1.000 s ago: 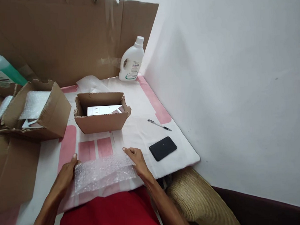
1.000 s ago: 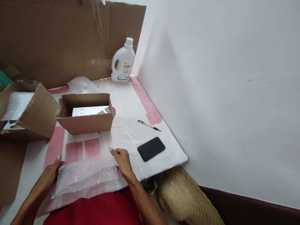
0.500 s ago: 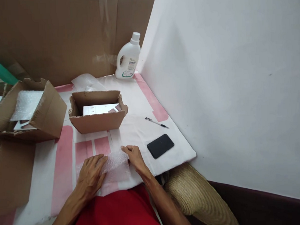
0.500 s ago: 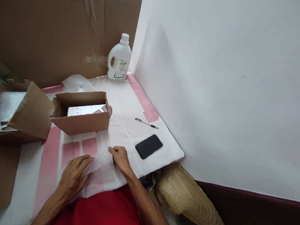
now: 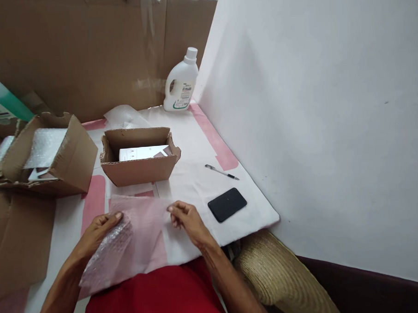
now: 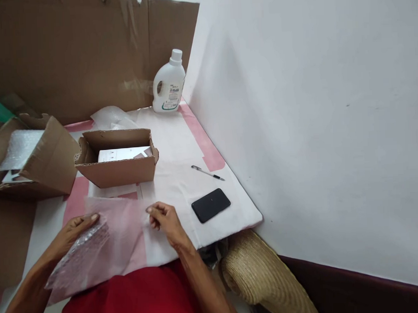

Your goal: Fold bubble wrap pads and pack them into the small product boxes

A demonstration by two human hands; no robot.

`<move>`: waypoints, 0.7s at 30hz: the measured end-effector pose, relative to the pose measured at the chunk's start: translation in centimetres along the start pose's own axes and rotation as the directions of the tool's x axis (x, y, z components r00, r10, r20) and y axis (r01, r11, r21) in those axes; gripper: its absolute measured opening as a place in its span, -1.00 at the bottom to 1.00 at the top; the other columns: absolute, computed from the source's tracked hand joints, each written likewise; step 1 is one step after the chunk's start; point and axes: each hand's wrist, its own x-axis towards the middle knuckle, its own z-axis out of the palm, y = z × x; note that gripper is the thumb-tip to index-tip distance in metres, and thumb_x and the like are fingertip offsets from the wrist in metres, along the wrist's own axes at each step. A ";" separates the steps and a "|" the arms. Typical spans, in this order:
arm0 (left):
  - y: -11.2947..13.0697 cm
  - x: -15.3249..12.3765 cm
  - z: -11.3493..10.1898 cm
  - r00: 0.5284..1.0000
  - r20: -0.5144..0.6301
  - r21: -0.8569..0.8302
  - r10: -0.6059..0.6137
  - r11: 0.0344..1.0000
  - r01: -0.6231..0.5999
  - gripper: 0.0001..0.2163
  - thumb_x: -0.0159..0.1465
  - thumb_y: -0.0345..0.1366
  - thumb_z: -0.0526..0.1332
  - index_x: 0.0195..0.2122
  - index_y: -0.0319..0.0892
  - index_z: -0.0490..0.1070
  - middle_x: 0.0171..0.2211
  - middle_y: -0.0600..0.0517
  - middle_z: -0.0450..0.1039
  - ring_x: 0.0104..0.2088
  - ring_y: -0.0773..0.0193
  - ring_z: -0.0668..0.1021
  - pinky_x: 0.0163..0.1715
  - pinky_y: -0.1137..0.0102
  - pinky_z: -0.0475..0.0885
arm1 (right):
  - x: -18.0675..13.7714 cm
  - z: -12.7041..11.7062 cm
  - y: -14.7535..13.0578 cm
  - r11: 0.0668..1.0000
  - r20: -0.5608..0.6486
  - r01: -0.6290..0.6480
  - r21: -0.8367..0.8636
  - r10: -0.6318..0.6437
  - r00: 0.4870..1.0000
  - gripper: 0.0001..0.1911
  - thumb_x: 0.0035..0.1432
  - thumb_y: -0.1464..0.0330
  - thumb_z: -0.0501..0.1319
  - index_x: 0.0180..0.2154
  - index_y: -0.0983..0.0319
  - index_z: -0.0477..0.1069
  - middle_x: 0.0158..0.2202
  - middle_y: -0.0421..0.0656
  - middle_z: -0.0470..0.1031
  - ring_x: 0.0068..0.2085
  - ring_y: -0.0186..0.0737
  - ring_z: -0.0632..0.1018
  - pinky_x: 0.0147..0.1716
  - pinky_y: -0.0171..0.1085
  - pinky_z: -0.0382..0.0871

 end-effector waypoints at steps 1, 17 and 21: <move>0.1 -0.1 -0.4 1.000 -0.010 -0.010 -0.006 1.000 0.006 -0.53 0.09 0.16 0.38 -0.49 -0.19 0.39 -0.60 0.11 0.36 -0.61 0.37 0.33 -0.56 0.45 0.17 | 0.7 -0.2 -0.6 0.999 -0.026 0.035 -0.012 -0.035 0.999 -0.67 0.09 0.11 0.37 -0.40 0.24 0.44 -0.57 -0.30 0.39 -0.57 -0.41 0.34 -0.54 -0.37 0.15; -6.7 2.9 1.4 0.527 -0.135 0.950 0.839 0.261 -0.171 -0.49 0.41 -0.13 -0.05 0.27 -0.30 0.28 0.25 -0.33 0.35 0.27 -0.13 0.37 0.26 0.00 0.25 | 1.8 9.1 1.7 0.271 0.328 0.579 -0.769 -0.610 0.721 -0.34 0.38 0.10 0.09 0.35 0.34 0.17 0.28 0.15 0.34 0.29 0.08 0.33 0.30 0.00 0.21; -8.8 7.3 1.7 0.593 0.028 0.950 0.805 0.163 -0.267 -0.45 0.38 -0.18 -0.06 0.34 -0.28 0.22 0.34 -0.27 0.28 0.39 -0.11 0.26 0.36 -0.04 0.13 | 4.5 10.7 4.7 0.080 0.525 0.612 -0.787 -0.437 0.731 -0.14 0.34 -0.03 0.11 0.43 0.35 0.01 0.43 0.11 0.15 0.44 0.08 0.13 0.41 0.06 0.01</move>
